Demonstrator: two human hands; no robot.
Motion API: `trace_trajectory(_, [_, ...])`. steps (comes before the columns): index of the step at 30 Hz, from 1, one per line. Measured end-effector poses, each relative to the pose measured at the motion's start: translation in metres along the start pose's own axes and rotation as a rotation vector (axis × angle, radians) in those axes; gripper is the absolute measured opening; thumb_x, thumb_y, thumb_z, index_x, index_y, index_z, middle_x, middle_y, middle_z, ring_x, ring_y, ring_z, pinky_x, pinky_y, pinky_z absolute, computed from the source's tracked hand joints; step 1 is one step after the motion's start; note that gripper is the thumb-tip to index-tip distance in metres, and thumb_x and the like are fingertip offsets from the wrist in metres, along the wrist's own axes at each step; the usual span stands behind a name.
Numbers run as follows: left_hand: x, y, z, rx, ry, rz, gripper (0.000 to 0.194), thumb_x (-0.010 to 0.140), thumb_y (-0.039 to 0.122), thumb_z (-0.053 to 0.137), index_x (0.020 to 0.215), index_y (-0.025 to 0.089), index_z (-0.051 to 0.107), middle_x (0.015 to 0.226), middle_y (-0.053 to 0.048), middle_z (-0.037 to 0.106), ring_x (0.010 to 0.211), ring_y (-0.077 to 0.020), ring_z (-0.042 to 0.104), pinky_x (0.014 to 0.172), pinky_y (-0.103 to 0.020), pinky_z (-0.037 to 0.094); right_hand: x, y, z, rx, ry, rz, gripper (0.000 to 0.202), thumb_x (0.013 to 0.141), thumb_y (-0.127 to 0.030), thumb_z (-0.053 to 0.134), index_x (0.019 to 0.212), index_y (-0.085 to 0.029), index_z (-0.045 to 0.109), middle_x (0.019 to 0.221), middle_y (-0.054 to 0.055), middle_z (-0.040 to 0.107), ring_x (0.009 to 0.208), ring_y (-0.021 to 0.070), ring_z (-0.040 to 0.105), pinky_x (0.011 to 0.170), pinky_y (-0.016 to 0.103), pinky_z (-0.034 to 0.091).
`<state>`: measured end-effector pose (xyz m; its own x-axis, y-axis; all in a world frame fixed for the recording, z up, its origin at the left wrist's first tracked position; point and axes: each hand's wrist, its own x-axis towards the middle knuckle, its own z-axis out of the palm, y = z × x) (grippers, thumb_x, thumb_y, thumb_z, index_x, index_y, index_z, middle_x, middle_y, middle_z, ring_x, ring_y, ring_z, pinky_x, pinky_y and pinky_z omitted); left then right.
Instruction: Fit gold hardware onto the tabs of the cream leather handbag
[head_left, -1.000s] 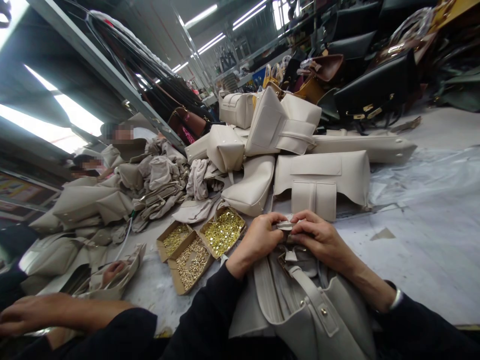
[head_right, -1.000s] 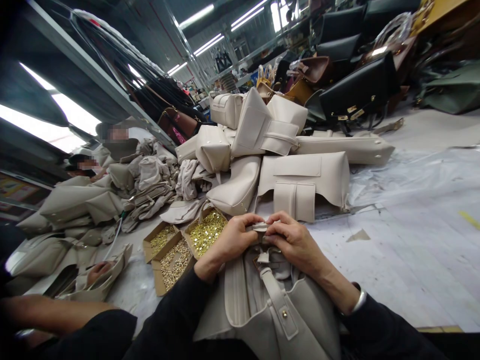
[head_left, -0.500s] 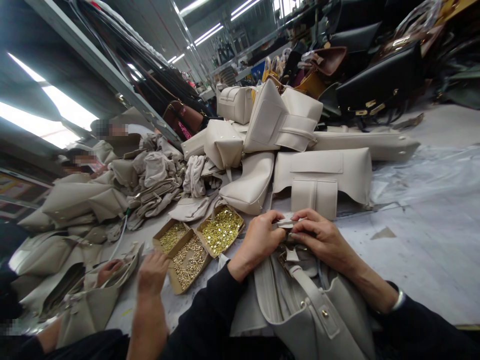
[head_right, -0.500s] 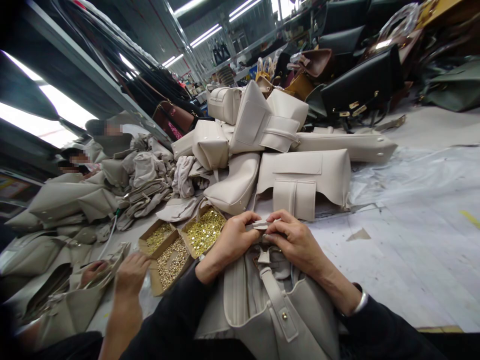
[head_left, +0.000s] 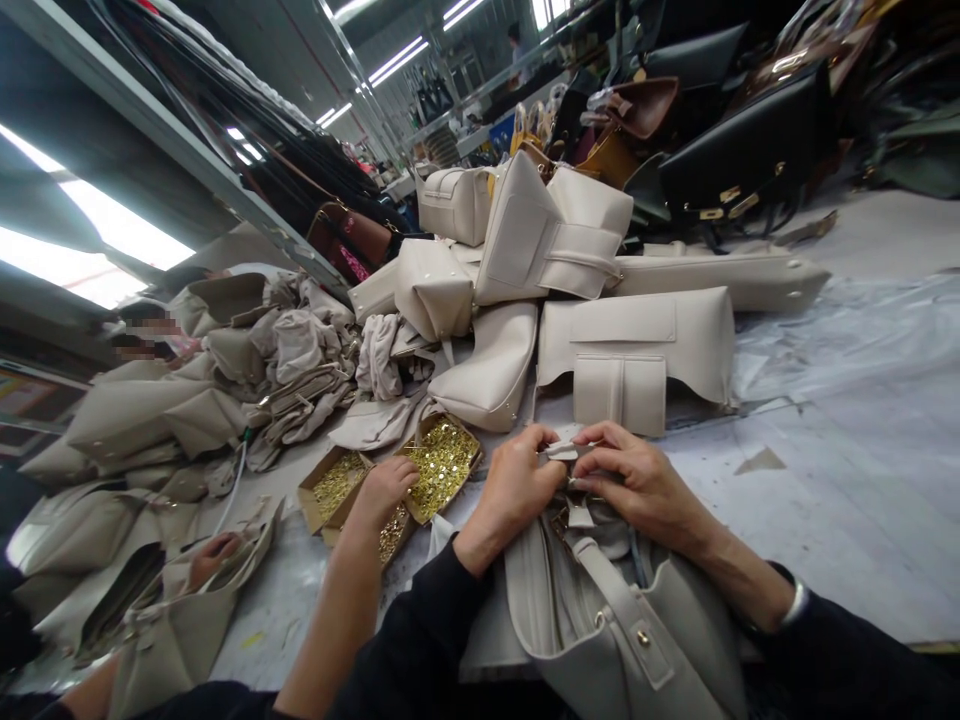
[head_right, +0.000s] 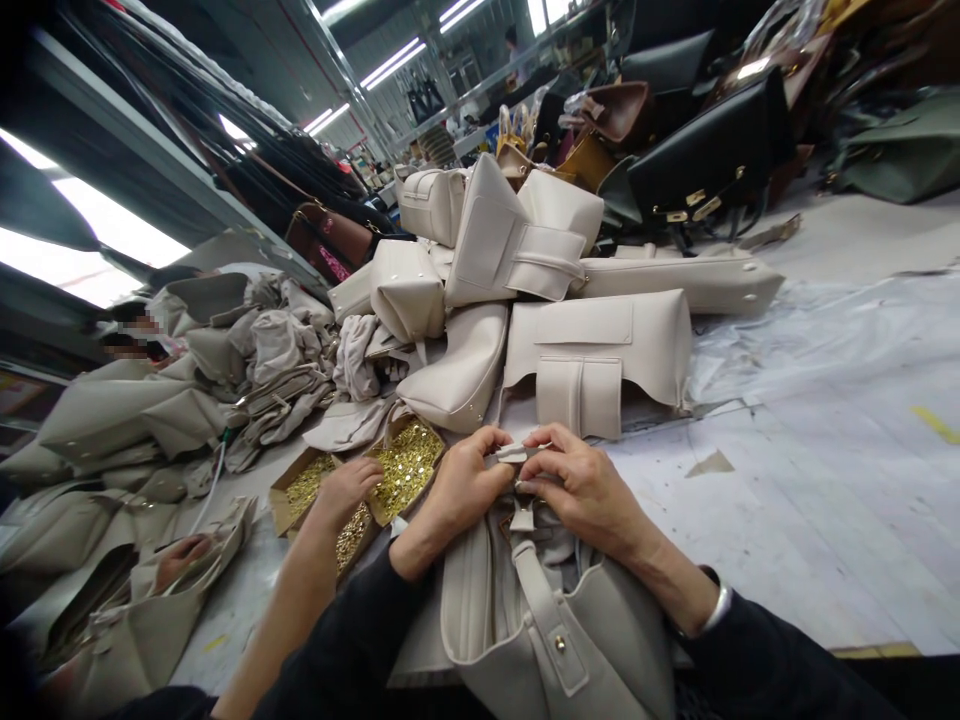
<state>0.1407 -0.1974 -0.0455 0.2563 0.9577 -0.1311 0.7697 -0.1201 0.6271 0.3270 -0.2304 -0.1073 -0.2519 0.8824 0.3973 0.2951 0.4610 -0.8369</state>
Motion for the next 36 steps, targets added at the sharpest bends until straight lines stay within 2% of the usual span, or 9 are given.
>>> trace_trajectory(4, [0.005, -0.001, 0.004, -0.013, 0.007, -0.017, 0.017, 0.081, 0.018, 0.065, 0.096, 0.020, 0.073, 0.090, 0.000, 0.076, 0.083, -0.0198, 0.067, 0.074, -0.026, 0.044, 0.001, 0.002, 0.000, -0.025, 0.009, 0.000, 0.011, 0.096, -0.017, 0.065, 0.092, -0.024, 0.073, 0.117, 0.007, 0.064, 0.106, 0.0237, 0.067, 0.090, 0.036, 0.054])
trace_trajectory(10, [0.004, -0.007, -0.002, -0.213, -0.064, 0.034, 0.015, 0.081, 0.016, 0.065, 0.093, 0.016, 0.074, 0.092, -0.002, 0.075, 0.087, -0.0190, 0.067, 0.076, -0.024, 0.048, 0.001, 0.008, 0.008, -0.004, 0.051, -0.017, 0.015, 0.096, -0.014, 0.063, 0.093, -0.025, 0.074, 0.115, 0.006, 0.062, 0.103, 0.0225, 0.069, 0.089, 0.035, 0.055])
trace_trajectory(19, [-0.007, 0.000, -0.016, -0.223, -0.113, 0.099, 0.026, 0.087, 0.017, 0.063, 0.109, 0.018, 0.077, 0.103, -0.003, 0.078, 0.095, -0.0203, 0.071, 0.084, -0.025, 0.052, -0.004, 0.004, 0.011, -0.027, 0.119, -0.111, 0.015, 0.095, -0.014, 0.065, 0.097, -0.025, 0.074, 0.119, 0.007, 0.064, 0.097, 0.0214, 0.072, 0.085, 0.034, 0.059])
trace_trajectory(26, [-0.007, -0.004, -0.013, -0.199, -0.070, 0.098, 0.035, 0.086, 0.014, 0.064, 0.116, 0.020, 0.080, 0.114, -0.004, 0.079, 0.104, -0.0218, 0.071, 0.093, -0.028, 0.051, -0.005, 0.003, 0.013, -0.014, 0.143, -0.137, 0.018, 0.099, -0.014, 0.062, 0.102, -0.026, 0.075, 0.126, 0.007, 0.062, 0.097, 0.0205, 0.073, 0.084, 0.034, 0.061])
trace_trajectory(29, [-0.005, -0.006, -0.013, -0.209, -0.068, 0.115, 0.035, 0.086, 0.015, 0.065, 0.117, 0.020, 0.081, 0.112, -0.004, 0.079, 0.103, -0.0222, 0.071, 0.092, -0.028, 0.052, -0.006, 0.001, 0.013, -0.036, 0.162, -0.152, 0.019, 0.100, -0.014, 0.061, 0.104, -0.026, 0.075, 0.124, 0.007, 0.062, 0.099, 0.0208, 0.072, 0.087, 0.035, 0.061])
trace_trajectory(32, [-0.004, -0.007, -0.016, -0.290, -0.103, 0.133, 0.034, 0.085, 0.014, 0.064, 0.113, 0.018, 0.082, 0.107, -0.004, 0.080, 0.099, -0.0211, 0.072, 0.089, -0.026, 0.052, -0.007, 0.000, 0.013, -0.068, 0.171, -0.169, 0.019, 0.099, -0.012, 0.062, 0.106, -0.025, 0.074, 0.123, 0.007, 0.063, 0.102, 0.0208, 0.071, 0.088, 0.035, 0.060])
trace_trajectory(36, [-0.001, -0.013, -0.019, -0.485, -0.133, 0.039, 0.029, 0.079, 0.017, 0.073, 0.106, 0.012, 0.082, 0.101, -0.007, 0.080, 0.092, -0.0206, 0.071, 0.083, -0.025, 0.052, -0.007, 0.000, 0.015, -0.076, 0.187, -0.168, 0.019, 0.099, -0.011, 0.063, 0.106, -0.025, 0.074, 0.120, 0.007, 0.063, 0.103, 0.0199, 0.070, 0.087, 0.032, 0.060])
